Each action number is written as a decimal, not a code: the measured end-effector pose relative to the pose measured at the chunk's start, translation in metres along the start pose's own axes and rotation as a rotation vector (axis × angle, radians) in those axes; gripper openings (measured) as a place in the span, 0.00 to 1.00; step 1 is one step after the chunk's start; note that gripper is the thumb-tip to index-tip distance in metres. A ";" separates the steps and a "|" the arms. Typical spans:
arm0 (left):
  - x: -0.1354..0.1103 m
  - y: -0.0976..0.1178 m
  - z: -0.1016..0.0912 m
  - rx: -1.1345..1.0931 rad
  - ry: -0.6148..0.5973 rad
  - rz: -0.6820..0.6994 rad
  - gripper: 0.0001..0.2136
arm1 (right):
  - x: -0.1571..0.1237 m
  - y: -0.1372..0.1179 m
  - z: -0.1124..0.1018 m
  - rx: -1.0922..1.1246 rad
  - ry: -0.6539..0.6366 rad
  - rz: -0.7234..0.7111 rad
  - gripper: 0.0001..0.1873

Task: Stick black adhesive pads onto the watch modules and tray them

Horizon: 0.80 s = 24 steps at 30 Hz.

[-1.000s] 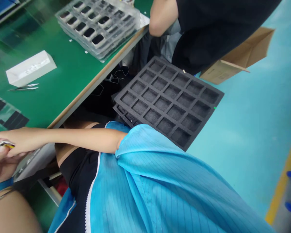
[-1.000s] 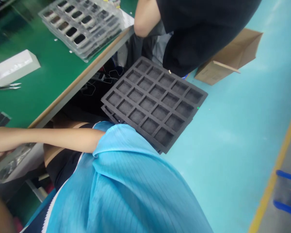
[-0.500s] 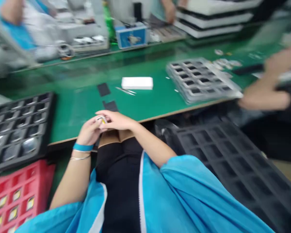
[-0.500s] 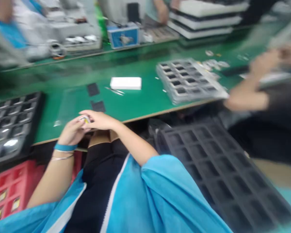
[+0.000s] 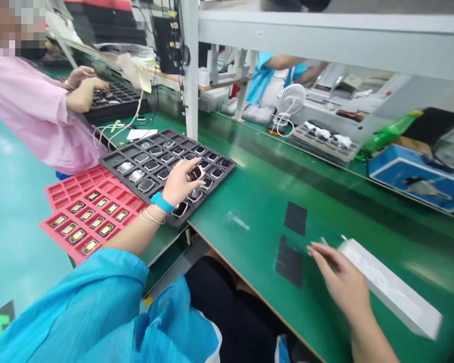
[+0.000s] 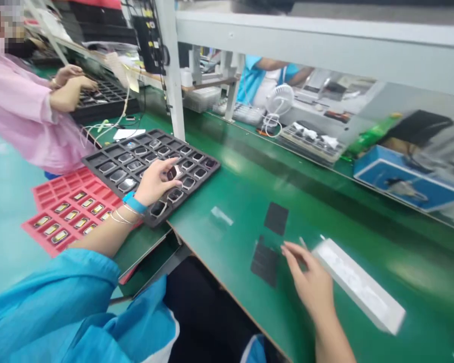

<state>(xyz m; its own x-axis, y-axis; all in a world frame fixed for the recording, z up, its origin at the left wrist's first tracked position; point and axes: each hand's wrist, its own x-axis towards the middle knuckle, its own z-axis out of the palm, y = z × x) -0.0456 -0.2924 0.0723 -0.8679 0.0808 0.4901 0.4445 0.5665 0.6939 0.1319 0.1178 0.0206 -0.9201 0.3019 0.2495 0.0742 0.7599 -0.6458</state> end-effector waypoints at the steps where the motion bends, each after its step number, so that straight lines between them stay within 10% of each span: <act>1: 0.013 -0.007 -0.003 0.116 0.003 0.036 0.31 | 0.000 0.008 0.003 -0.045 0.033 0.016 0.28; 5: 0.077 -0.041 -0.005 0.422 -0.071 0.109 0.26 | -0.003 0.023 0.006 -0.164 0.073 -0.028 0.24; 12: 0.192 -0.120 0.019 0.651 -0.139 -0.192 0.25 | -0.001 0.009 -0.002 -0.187 0.230 -0.120 0.14; 18: 0.208 -0.154 0.033 0.791 -0.239 -0.223 0.23 | -0.003 0.008 -0.019 -0.193 0.296 -0.121 0.16; 24: 0.199 -0.142 0.034 0.902 -0.369 -0.192 0.25 | -0.006 0.010 -0.033 -0.223 0.272 -0.236 0.13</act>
<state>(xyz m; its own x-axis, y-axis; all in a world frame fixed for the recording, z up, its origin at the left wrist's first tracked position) -0.2885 -0.3283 0.0533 -0.9902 0.0858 0.1104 0.0872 0.9962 0.0081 0.1511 0.1428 0.0364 -0.7892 0.2231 0.5722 -0.0173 0.9232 -0.3839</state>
